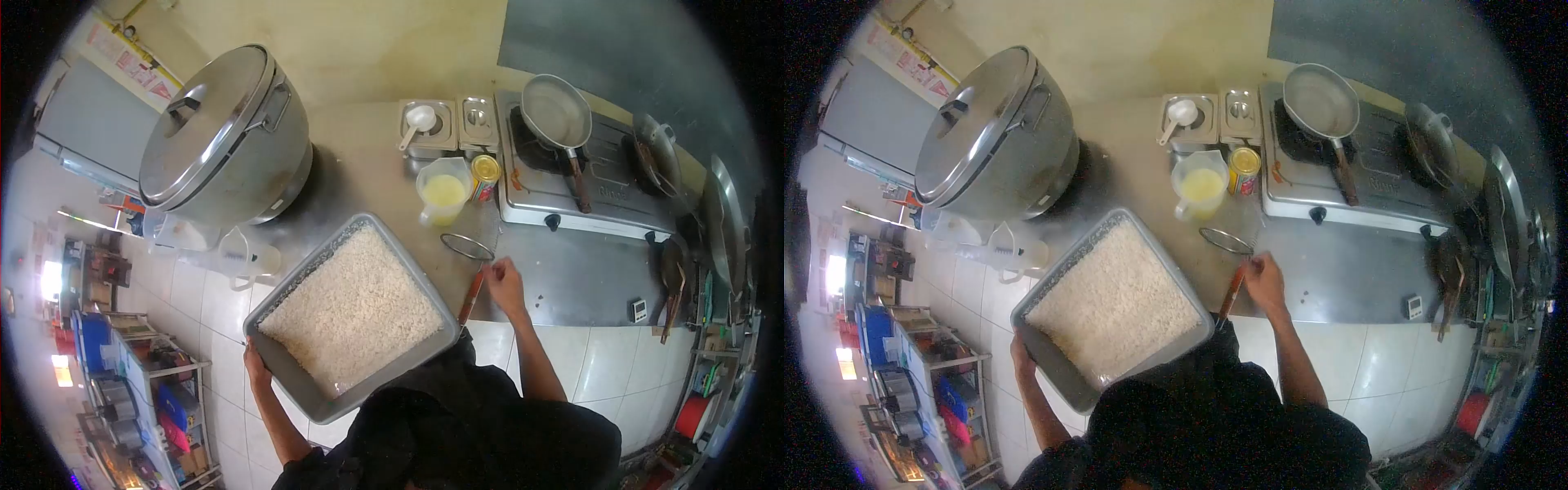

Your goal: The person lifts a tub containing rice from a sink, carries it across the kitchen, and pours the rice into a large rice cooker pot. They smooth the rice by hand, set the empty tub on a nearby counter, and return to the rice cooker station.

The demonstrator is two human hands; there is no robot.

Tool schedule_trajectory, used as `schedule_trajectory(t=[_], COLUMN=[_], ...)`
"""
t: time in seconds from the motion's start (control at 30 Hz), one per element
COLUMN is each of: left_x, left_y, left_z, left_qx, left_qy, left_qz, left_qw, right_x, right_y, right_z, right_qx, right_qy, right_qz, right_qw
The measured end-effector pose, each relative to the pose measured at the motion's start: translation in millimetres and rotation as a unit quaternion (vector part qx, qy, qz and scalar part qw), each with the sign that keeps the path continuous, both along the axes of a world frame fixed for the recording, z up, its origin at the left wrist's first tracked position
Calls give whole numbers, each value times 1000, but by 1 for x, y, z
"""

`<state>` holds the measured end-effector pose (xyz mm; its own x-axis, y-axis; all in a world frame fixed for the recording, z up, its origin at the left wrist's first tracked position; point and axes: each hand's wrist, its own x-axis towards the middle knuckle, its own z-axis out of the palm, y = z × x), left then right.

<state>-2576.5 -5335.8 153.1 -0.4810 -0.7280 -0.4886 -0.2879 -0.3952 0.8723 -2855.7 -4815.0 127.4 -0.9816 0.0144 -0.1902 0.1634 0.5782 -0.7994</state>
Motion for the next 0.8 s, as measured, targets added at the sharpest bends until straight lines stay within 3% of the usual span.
schedule_trajectory(t=[0.03,0.13,0.2,0.43,0.5,0.67,0.8], left_x=[-1,-3,-10,-13,-10,-10,-5], left_y=[0,5,10,12,12,11,8], left_z=[-2,-1,1,-2,-2,-6,-12], left_qx=[0,7,27,-3,-21,-11,13], left_qy=[-4,27,8,-38,-20,-7,24], left_qz=[-2,-26,29,37,-5,18,39], left_qw=[1000,999,999,999,1000,1000,999], right_x=[10,31,29,13,10,-5,-7], right_y=[0,-10,-14,44,86,149,181], right_z=[-1,-9,-18,-7,-15,15,-3], right_qx=[0,146,163,243,243,345,332], right_qy=[-4,-37,-50,-110,-37,-26,4], right_qz=[-2,51,40,3,-16,9,-3], right_qw=[1000,987,985,964,969,938,943])
